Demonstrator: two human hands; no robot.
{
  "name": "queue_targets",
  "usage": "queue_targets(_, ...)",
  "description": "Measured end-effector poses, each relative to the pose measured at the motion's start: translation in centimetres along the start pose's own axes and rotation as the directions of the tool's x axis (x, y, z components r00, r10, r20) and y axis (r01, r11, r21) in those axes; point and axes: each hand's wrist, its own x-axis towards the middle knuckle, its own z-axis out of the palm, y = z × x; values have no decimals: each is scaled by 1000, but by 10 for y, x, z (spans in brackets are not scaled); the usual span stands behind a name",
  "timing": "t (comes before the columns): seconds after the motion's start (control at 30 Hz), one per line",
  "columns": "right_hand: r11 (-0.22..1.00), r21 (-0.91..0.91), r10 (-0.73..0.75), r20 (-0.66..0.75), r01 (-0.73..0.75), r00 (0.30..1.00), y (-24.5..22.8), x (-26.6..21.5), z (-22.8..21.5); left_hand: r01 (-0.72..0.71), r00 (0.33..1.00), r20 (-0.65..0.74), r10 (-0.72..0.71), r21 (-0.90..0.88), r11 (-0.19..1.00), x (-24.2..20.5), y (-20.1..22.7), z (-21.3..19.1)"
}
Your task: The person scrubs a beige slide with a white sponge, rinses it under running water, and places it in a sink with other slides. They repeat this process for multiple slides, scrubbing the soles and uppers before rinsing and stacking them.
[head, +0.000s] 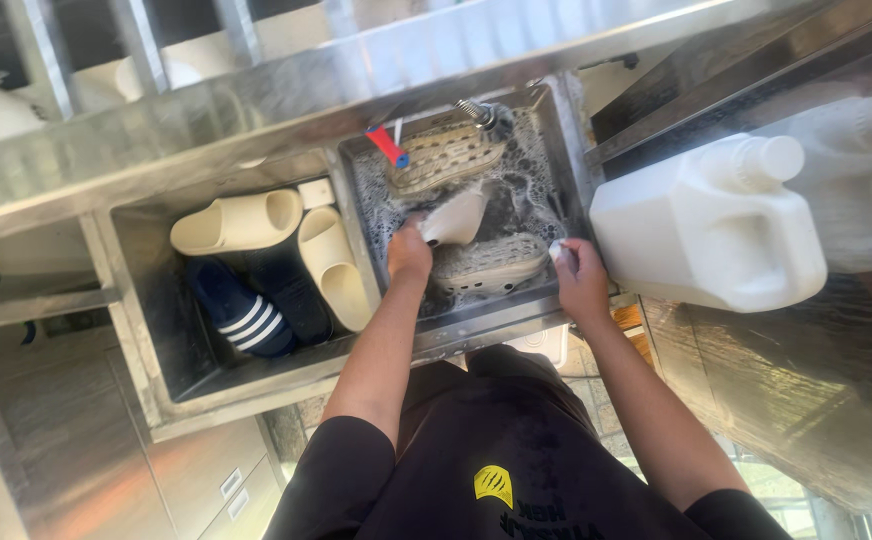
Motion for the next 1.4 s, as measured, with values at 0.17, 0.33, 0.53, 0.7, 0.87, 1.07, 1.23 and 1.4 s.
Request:
queue_targets(0.17,992,46,115,70,-118,991,9,3,-8,282,955,222,-194,-492,823,63,-39,61)
queue_targets(0.33,997,-31,73,142,-70,987,15,13,-6,723,689,720,-82,-673,159,66,-55,92)
queue_targets(0.53,996,-85,38,226,-19,973,19,19,-4,581,709,378,-595,-792,190,59,-42,104)
queue_targets(0.7,991,-120,82,251,-53,965,11,19,-5,546,665,53,-745,-715,437,55,-51,104)
queue_targets(0.87,984,-160,111,217,-77,970,-2,22,-4,359,698,-362,-617,-568,740,33,-35,99)
queue_targets(1.07,934,-258,-233,80,246,969,-6,46,24,-428,822,-473,318,-144,892,-56,32,18)
queue_targets(1.23,931,-283,-183,178,229,967,51,86,63,-468,856,-62,513,328,820,-65,63,-8)
queue_targets(1.4,907,-386,300,305,-171,904,106,111,102,-223,975,126,185,516,827,-35,50,-2)
